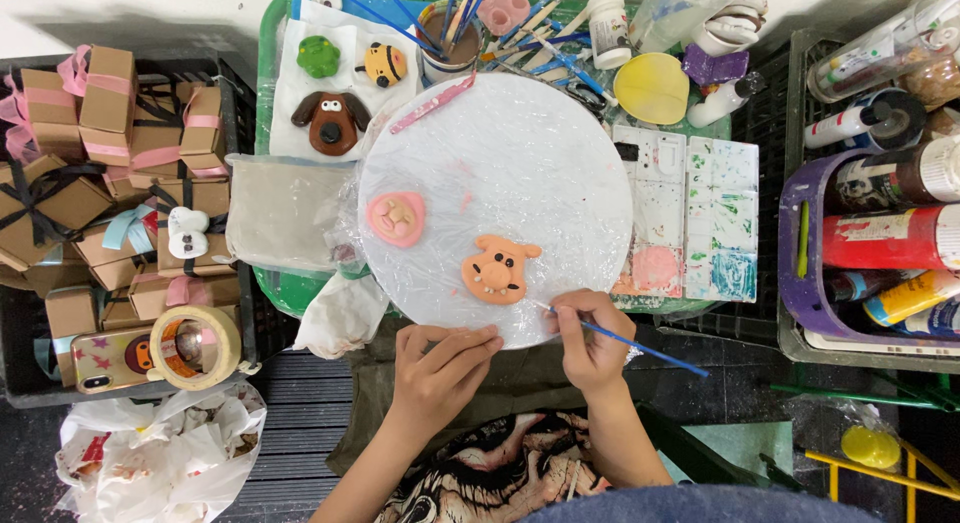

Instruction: The person uses a brush to paint black dots on a clay pig face and a pink heart-shaped object. They dip the brush in paint and apply it to the figurines placed on a white turntable.

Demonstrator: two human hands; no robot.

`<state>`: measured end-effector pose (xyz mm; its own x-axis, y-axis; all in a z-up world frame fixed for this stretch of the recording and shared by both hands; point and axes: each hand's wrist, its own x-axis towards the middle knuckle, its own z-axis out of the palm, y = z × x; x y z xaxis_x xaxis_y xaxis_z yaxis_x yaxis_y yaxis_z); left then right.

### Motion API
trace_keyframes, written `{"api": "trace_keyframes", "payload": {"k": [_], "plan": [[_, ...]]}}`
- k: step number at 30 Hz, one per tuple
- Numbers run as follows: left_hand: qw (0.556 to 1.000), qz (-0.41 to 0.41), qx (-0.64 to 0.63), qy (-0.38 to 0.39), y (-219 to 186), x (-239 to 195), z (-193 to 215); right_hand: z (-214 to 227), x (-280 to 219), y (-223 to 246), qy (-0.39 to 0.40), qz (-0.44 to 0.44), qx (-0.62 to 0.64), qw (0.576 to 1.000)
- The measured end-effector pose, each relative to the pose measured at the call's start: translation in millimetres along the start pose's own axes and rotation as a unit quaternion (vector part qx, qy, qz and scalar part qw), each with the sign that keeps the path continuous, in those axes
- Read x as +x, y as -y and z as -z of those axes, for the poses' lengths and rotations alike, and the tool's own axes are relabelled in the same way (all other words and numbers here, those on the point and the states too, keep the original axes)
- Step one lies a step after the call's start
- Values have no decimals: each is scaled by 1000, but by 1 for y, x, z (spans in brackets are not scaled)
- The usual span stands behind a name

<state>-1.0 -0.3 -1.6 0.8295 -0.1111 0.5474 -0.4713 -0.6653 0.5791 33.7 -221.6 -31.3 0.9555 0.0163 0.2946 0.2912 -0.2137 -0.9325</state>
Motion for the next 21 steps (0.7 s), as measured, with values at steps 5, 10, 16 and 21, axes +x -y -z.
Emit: {"api": "trace_keyframes", "payload": {"k": [5, 10, 16, 21], "plan": [[1000, 4, -6, 3, 1, 0, 1, 4, 5, -2, -38, -47, 129, 990], [1000, 6, -18, 9, 2, -1, 1, 1, 19, 6, -54, -114, 145, 981], [1000, 3, -11, 17, 3, -1, 2, -12, 25, 8, -16, -86, 84, 993], [1000, 0, -10, 19, 5, -1, 2, -14, 20, 4, -7, -69, 76, 995]]}}
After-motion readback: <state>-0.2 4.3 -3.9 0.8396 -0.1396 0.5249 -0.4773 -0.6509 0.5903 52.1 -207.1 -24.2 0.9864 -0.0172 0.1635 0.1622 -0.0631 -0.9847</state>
